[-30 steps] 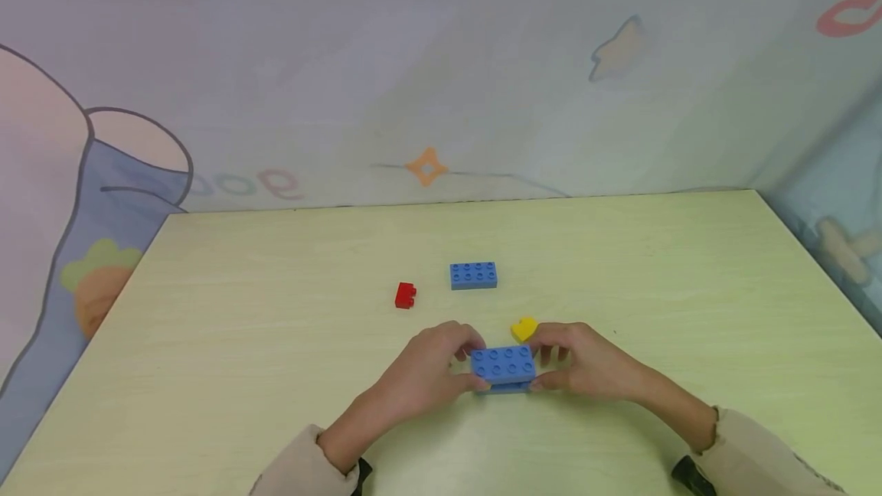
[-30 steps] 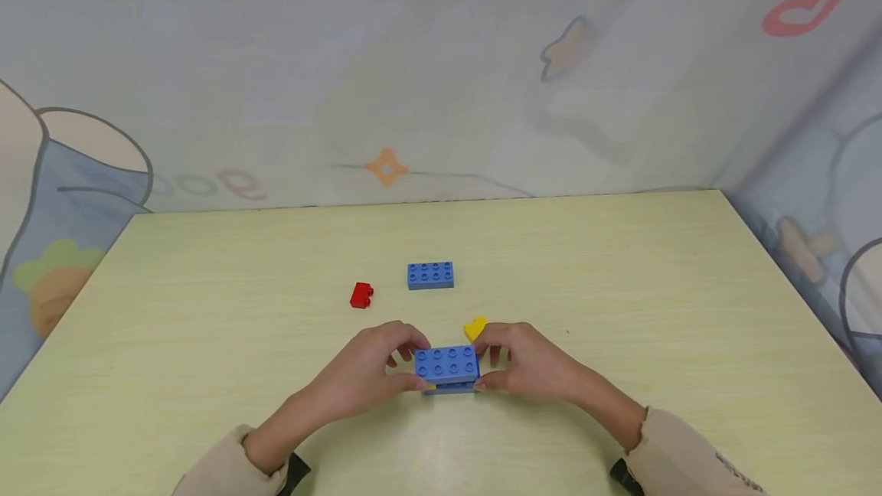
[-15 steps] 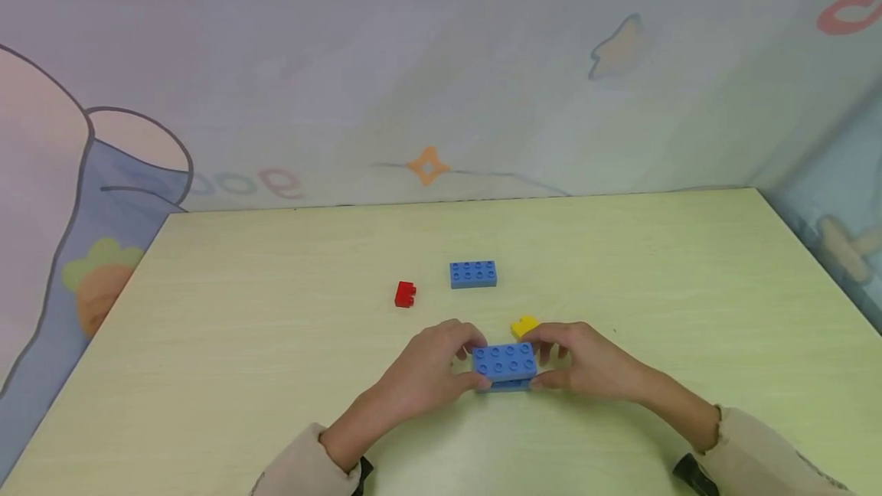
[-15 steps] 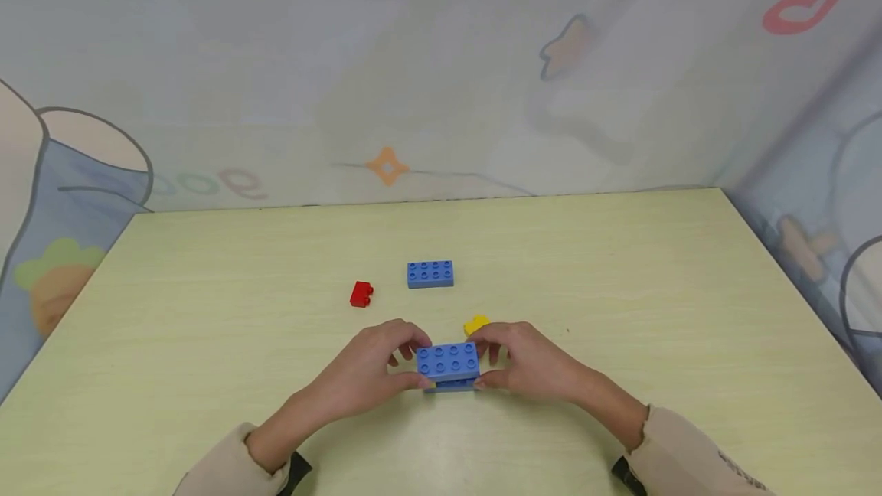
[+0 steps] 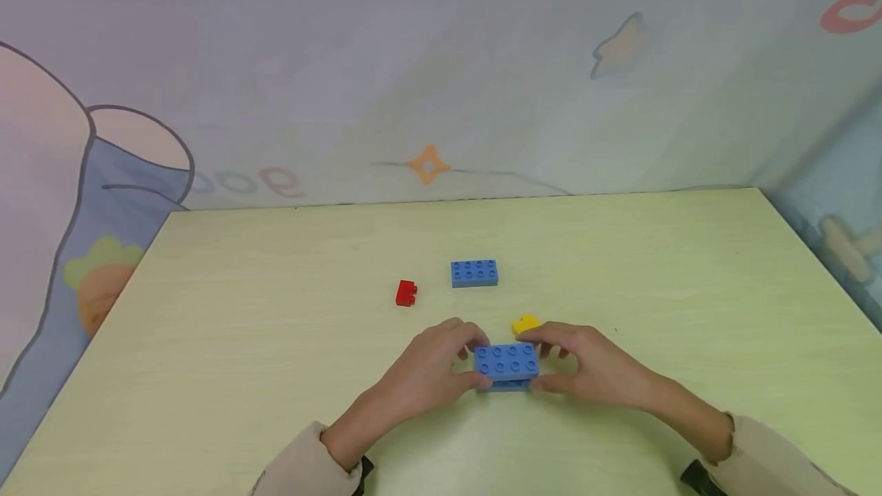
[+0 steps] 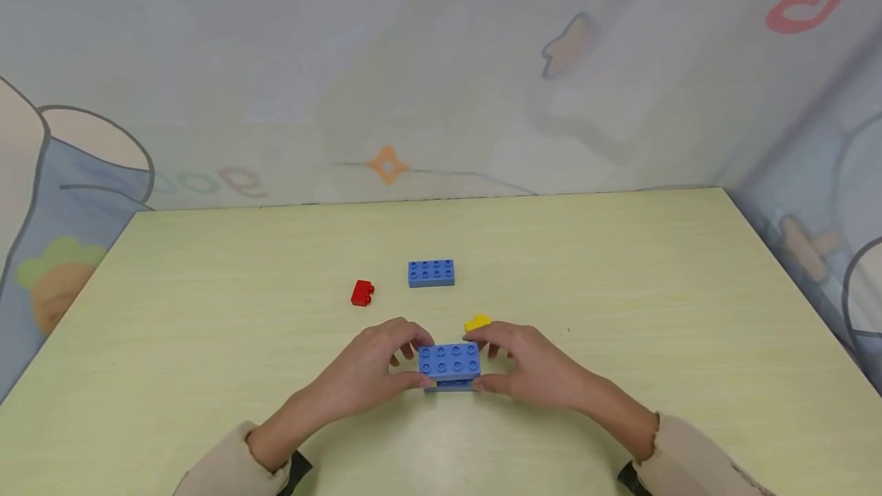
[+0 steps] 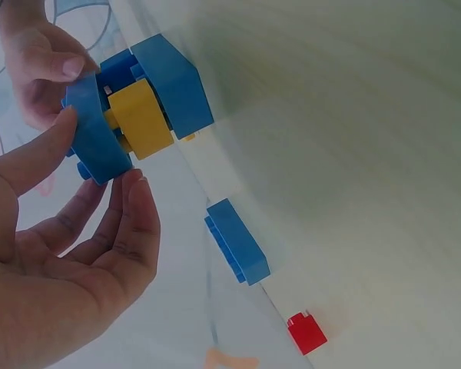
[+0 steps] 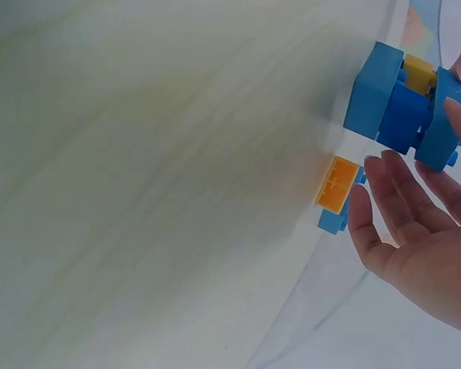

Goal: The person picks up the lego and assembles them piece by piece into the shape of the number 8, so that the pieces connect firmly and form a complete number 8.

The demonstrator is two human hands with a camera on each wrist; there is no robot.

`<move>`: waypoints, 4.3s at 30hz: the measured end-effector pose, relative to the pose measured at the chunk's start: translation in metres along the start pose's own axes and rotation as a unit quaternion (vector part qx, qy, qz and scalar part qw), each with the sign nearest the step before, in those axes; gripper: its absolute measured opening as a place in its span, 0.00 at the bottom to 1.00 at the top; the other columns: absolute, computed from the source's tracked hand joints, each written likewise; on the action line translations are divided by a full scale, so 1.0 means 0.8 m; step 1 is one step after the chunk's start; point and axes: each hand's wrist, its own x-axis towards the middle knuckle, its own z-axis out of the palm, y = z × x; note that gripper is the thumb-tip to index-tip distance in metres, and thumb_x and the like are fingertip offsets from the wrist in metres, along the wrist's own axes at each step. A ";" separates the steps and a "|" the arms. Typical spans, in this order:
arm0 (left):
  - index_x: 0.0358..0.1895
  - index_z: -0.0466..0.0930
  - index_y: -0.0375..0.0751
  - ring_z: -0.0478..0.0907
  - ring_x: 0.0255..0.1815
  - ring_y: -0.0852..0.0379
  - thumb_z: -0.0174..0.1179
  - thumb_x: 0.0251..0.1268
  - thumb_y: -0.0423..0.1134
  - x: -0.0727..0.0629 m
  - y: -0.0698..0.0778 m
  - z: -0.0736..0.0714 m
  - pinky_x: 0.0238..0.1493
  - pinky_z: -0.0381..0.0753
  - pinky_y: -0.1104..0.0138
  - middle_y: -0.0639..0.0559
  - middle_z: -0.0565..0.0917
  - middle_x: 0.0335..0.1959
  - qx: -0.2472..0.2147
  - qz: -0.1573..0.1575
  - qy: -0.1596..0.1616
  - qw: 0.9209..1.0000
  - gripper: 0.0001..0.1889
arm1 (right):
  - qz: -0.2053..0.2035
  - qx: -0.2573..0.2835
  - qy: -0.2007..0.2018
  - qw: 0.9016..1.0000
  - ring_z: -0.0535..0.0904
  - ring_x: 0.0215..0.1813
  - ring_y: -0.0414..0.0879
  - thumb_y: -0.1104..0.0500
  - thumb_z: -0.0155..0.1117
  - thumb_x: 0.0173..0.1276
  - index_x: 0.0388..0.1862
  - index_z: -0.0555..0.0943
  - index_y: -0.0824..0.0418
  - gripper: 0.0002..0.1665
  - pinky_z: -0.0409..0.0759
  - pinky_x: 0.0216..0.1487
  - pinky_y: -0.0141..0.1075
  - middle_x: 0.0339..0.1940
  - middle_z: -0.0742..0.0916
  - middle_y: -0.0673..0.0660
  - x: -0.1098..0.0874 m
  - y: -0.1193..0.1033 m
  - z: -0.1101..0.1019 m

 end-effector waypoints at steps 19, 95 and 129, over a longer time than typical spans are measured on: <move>0.48 0.76 0.39 0.74 0.40 0.59 0.65 0.54 0.36 0.001 -0.002 0.003 0.40 0.73 0.70 0.54 0.78 0.41 -0.006 0.013 0.003 1.000 0.17 | -0.026 0.010 0.012 1.000 0.76 0.40 0.45 0.58 0.67 0.58 0.48 0.78 0.65 0.20 0.76 0.41 0.38 0.44 0.83 0.54 -0.006 -0.004 -0.001; 0.44 0.79 0.38 0.72 0.29 0.62 0.69 0.48 0.34 0.003 -0.009 0.008 0.29 0.72 0.72 0.55 0.79 0.37 -0.073 -0.010 0.023 0.997 0.17 | 0.030 0.043 0.005 0.999 0.73 0.41 0.48 0.66 0.63 0.60 0.50 0.75 0.67 0.18 0.77 0.39 0.34 0.47 0.80 0.59 0.023 0.042 -0.022; 0.43 0.80 0.38 0.71 0.29 0.62 0.70 0.47 0.33 0.004 -0.007 0.008 0.27 0.71 0.73 0.54 0.79 0.38 -0.067 -0.014 0.026 0.997 0.17 | 0.012 0.039 -0.028 0.999 0.72 0.34 0.44 0.74 0.62 0.55 0.48 0.79 0.67 0.19 0.74 0.36 0.32 0.33 0.79 0.52 0.037 0.046 -0.014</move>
